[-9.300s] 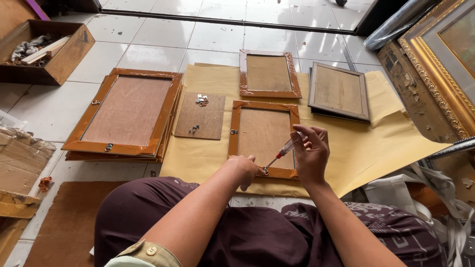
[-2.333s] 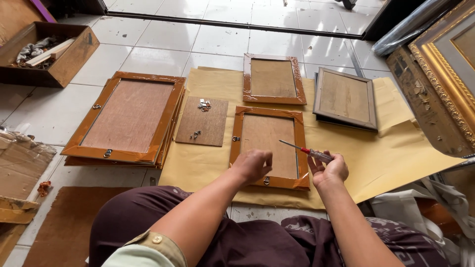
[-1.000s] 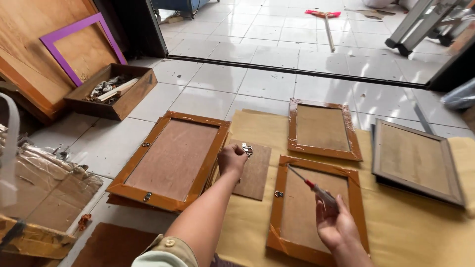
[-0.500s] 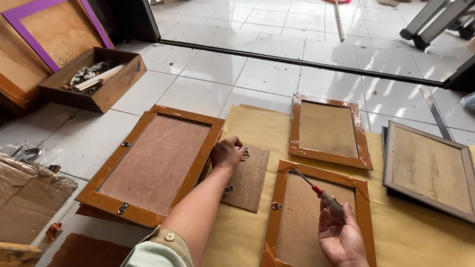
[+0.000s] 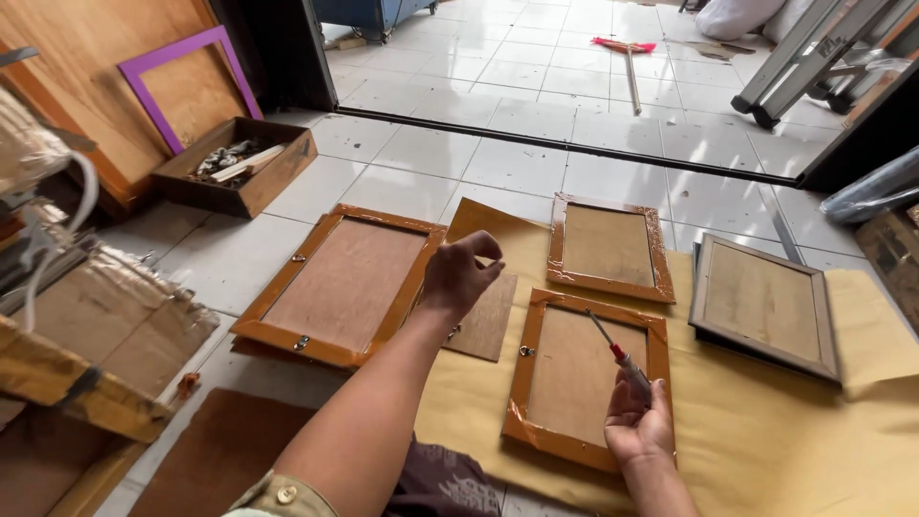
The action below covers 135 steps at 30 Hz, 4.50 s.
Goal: Removing metal latches and screws from wooden picture frames using a manual screwdriver.
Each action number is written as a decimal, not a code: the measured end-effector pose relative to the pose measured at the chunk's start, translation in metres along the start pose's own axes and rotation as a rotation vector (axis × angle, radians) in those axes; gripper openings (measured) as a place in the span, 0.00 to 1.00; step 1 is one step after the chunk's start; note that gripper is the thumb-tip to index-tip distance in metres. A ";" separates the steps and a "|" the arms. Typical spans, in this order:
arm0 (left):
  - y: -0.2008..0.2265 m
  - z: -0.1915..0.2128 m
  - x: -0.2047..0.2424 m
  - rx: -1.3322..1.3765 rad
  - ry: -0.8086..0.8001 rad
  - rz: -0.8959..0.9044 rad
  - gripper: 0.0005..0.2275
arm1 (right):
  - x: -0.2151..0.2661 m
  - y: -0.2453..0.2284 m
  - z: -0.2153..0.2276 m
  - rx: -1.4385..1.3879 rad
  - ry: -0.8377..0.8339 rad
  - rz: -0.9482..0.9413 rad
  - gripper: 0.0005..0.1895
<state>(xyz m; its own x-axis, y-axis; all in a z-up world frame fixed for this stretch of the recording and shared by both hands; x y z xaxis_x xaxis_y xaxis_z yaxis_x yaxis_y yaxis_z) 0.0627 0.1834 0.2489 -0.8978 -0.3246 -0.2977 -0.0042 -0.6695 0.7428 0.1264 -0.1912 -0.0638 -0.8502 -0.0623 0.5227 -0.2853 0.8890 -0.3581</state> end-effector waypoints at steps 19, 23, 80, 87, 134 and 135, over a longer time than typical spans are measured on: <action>-0.051 -0.053 0.029 -0.567 -0.322 -0.113 0.12 | 0.050 -0.016 -0.009 -0.054 0.027 0.092 0.18; -0.098 -0.080 0.013 -0.579 -0.394 -0.116 0.12 | 0.026 -0.015 0.002 -0.043 0.043 0.115 0.16; -0.048 -0.215 0.154 -0.572 -0.966 0.356 0.25 | 0.062 -0.132 -0.041 2.533 0.038 0.032 0.23; -0.080 -0.250 0.150 -0.577 -1.360 0.443 0.18 | 0.045 -0.154 -0.051 2.302 0.099 0.159 0.22; -0.010 -0.282 0.154 -0.330 -0.692 -0.217 0.10 | 0.228 -0.074 -0.133 1.245 -0.449 0.952 0.17; -0.009 -0.281 0.150 -0.330 -0.691 -0.221 0.10 | 0.224 -0.074 -0.134 1.243 -0.449 0.956 0.17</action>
<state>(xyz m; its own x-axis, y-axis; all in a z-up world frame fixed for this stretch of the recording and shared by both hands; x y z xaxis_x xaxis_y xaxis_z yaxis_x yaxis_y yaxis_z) 0.0516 -0.0471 0.0289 -0.9619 0.2536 0.1023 -0.1799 -0.8687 0.4616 0.0162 -0.2099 0.1836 -0.9068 -0.0517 -0.4185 0.4200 -0.1990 -0.8854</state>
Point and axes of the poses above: each hand's wrist, its own x-axis away from the middle knuckle, its own z-axis out of the back of the hand, y = z × x, the point moved 8 cm from there along -x, towards the middle knuckle, and after that the axes turned 4 degrees about -y, right-handed, at the moved point
